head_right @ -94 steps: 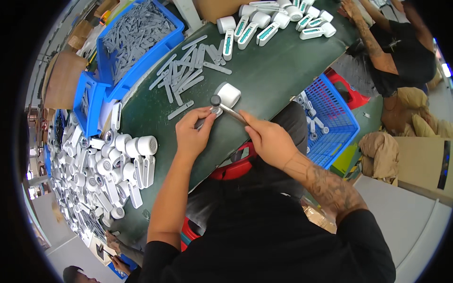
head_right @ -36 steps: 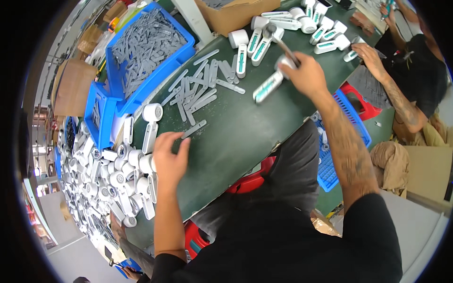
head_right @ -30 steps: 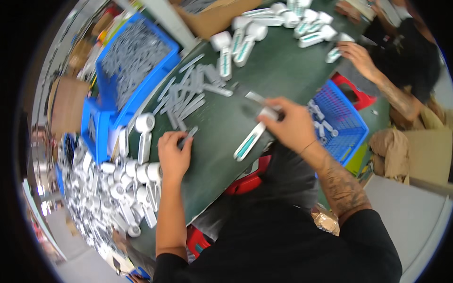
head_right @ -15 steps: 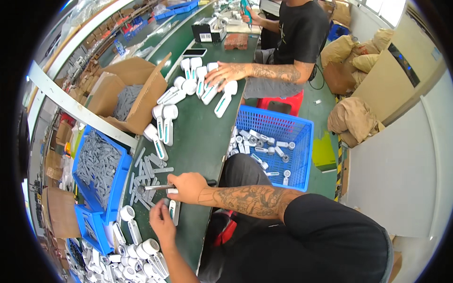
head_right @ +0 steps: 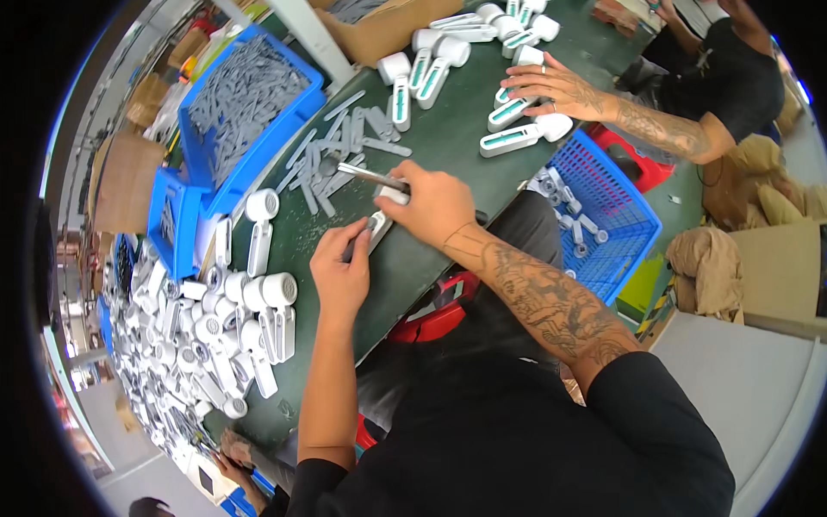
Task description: The person assembles portable fan components by fitting plastic strips onto the fan handles and tapping them into place using a hammer.
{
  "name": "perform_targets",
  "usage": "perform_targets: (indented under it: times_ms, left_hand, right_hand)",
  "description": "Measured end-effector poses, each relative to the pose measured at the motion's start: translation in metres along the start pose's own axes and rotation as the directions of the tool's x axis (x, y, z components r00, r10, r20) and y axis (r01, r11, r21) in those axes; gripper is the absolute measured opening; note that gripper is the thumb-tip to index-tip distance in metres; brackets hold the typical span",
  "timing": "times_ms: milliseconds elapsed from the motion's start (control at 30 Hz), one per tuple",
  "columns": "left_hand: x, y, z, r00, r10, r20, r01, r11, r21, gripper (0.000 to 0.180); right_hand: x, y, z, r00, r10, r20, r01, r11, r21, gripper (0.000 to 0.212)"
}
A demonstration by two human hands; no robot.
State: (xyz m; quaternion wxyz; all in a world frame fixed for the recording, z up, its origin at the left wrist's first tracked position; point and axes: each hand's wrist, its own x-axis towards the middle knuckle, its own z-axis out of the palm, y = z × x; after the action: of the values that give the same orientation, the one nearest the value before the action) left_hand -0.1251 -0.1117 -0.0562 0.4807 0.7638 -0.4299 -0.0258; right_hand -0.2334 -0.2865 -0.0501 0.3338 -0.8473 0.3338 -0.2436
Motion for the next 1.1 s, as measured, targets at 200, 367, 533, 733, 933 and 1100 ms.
perform_targets:
  times_ms: [200,367,533,733,933,1100]
  left_hand:
    - [-0.008,-0.001,0.01,0.999,0.032,-0.04,-0.032,0.999,-0.011,0.017]
    - [-0.006,-0.003,0.014,0.999,-0.023,-0.023,0.023,1.0,0.0,0.016]
    - [-0.005,-0.002,0.014,0.993,-0.112,0.027,0.113,0.991,-0.069,0.015]
    - [0.0,-0.002,0.006,0.967,-0.232,0.107,0.246,0.958,-0.148,0.023]
    - [0.001,-0.006,0.003,0.969,-0.218,0.119,0.234,0.96,-0.15,0.035]
    - [0.002,-0.006,0.004,0.965,-0.226,0.132,0.245,0.956,-0.158,0.037]
  right_hand:
    - [-0.006,0.005,0.008,1.0,0.0,0.02,0.0,1.0,-0.01,0.048]
    - [-0.008,0.004,0.006,1.0,-0.013,0.013,0.013,1.0,-0.022,0.049]
    - [-0.007,-0.007,-0.01,0.996,0.005,0.086,-0.006,1.0,0.012,0.044]
    - [-0.045,-0.027,-0.084,0.957,-0.243,0.159,0.194,0.943,0.271,0.029]
    - [-0.072,0.003,-0.073,0.933,-0.094,0.348,0.091,0.996,0.024,0.032]
    - [-0.084,0.006,-0.067,0.933,-0.076,0.353,0.057,0.996,0.066,0.034]
